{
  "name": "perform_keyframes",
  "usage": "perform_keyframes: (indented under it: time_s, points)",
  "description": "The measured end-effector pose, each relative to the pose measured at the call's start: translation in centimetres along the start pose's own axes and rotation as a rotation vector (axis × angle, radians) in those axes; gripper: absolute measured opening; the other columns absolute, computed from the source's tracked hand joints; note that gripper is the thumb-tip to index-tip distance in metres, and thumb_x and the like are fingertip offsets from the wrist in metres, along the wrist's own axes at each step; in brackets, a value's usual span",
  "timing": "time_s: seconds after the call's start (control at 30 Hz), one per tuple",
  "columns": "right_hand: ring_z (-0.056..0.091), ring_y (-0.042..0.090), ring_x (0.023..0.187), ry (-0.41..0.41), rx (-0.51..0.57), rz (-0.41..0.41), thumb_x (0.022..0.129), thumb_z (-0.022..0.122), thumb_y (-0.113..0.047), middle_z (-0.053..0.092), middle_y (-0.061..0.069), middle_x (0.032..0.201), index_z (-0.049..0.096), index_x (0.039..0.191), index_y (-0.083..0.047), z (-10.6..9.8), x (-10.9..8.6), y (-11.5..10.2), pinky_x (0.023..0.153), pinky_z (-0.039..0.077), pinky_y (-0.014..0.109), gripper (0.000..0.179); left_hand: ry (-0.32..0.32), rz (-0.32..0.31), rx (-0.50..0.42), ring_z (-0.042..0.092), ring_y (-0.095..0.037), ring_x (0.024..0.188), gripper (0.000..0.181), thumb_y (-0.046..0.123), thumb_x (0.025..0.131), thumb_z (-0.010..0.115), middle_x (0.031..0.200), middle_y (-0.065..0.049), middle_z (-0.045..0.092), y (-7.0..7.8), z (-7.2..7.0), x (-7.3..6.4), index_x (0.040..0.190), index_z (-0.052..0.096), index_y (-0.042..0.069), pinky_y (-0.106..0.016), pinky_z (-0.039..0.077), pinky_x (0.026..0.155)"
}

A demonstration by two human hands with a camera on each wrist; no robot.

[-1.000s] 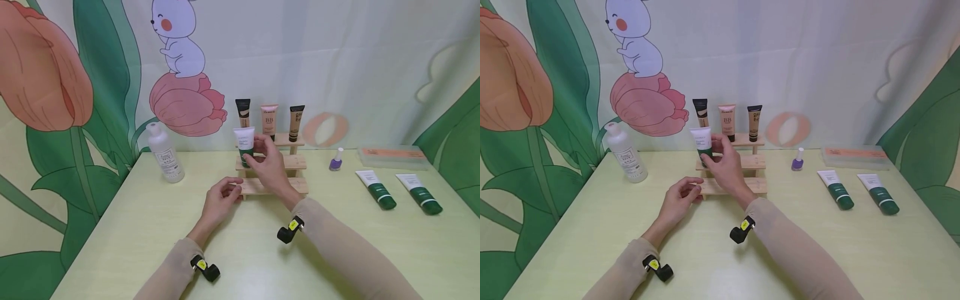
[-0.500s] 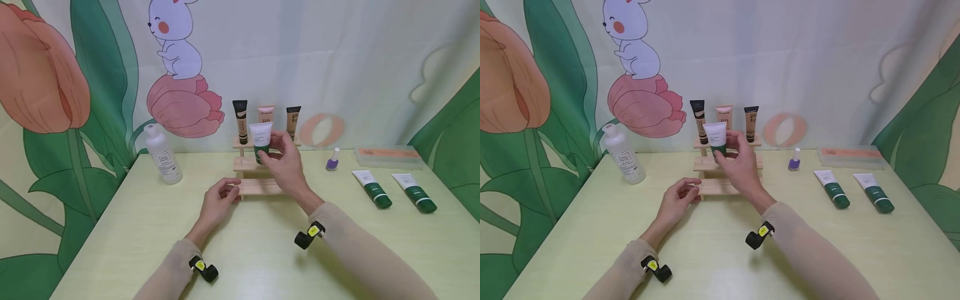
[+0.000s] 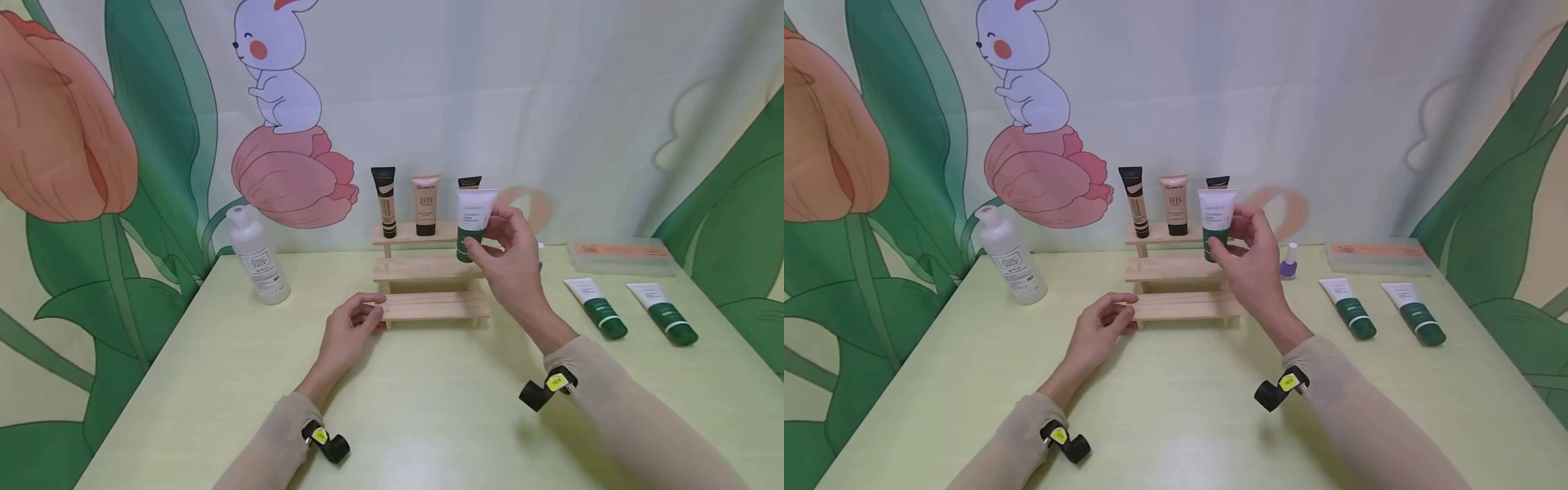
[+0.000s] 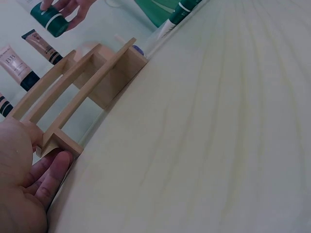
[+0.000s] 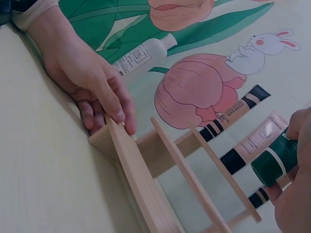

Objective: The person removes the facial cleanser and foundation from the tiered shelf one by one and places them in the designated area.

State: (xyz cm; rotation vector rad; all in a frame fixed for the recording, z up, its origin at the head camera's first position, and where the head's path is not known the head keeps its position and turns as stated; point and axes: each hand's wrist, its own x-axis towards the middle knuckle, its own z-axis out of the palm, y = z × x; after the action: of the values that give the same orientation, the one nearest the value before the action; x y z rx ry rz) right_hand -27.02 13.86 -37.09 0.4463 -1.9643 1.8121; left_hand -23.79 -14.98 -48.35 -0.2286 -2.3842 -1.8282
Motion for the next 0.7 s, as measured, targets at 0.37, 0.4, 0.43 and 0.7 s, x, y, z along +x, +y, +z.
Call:
perform_keyframes:
  time_s: [0.37, 0.4, 0.43, 0.7]
  points:
    - [0.065, 0.017, 0.115, 0.117, -0.152, 0.053, 0.104, 0.077, -0.006, 0.065, 0.003, 0.130, 0.054, 0.151, -0.006, -4.7, -0.1, 0.5, 0.099, 0.058, 0.023, 0.052, 0.010, -0.017, -0.013, 0.082, -0.028, 0.091, 0.019, 0.012, 0.111, 0.072, 0.102, -0.013, 0.079, 0.0, 0.1, 0.0, 0.129, 0.078, 0.013, -0.030, 0.068, 0.083]
    - [0.064, 0.016, 0.117, 0.125, -0.158, 0.062, 0.105, 0.077, -0.007, 0.065, 0.003, 0.131, 0.053, 0.151, -0.008, -5.1, -0.2, 0.6, 0.100, 0.058, 0.024, 0.052, 0.011, -0.016, -0.012, 0.082, -0.028, 0.091, 0.019, 0.012, 0.111, 0.071, 0.102, -0.013, 0.079, 0.0, 0.1, 0.0, 0.128, 0.078, 0.013, -0.030, 0.068, 0.083]
    - [0.064, 0.016, 0.117, 0.133, -0.169, 0.069, 0.105, 0.077, -0.009, 0.065, 0.003, 0.132, 0.053, 0.152, -0.009, -5.5, -0.3, 0.8, 0.101, 0.057, 0.024, 0.052, 0.011, -0.015, -0.009, 0.081, -0.028, 0.091, 0.019, 0.012, 0.111, 0.071, 0.102, -0.013, 0.079, 0.0, 0.1, 0.0, 0.128, 0.078, 0.013, -0.030, 0.068, 0.083]
    - [0.063, 0.017, 0.115, 0.177, -0.227, 0.138, 0.105, 0.078, -0.013, 0.064, 0.000, 0.131, 0.055, 0.152, -0.012, -8.2, -1.6, 2.4, 0.092, 0.056, 0.018, 0.053, 0.013, -0.022, 0.001, 0.081, -0.026, 0.090, 0.019, 0.013, 0.111, 0.072, 0.102, -0.011, 0.080, 0.1, 0.1, -0.1, 0.128, 0.079, 0.016, -0.029, 0.068, 0.082]
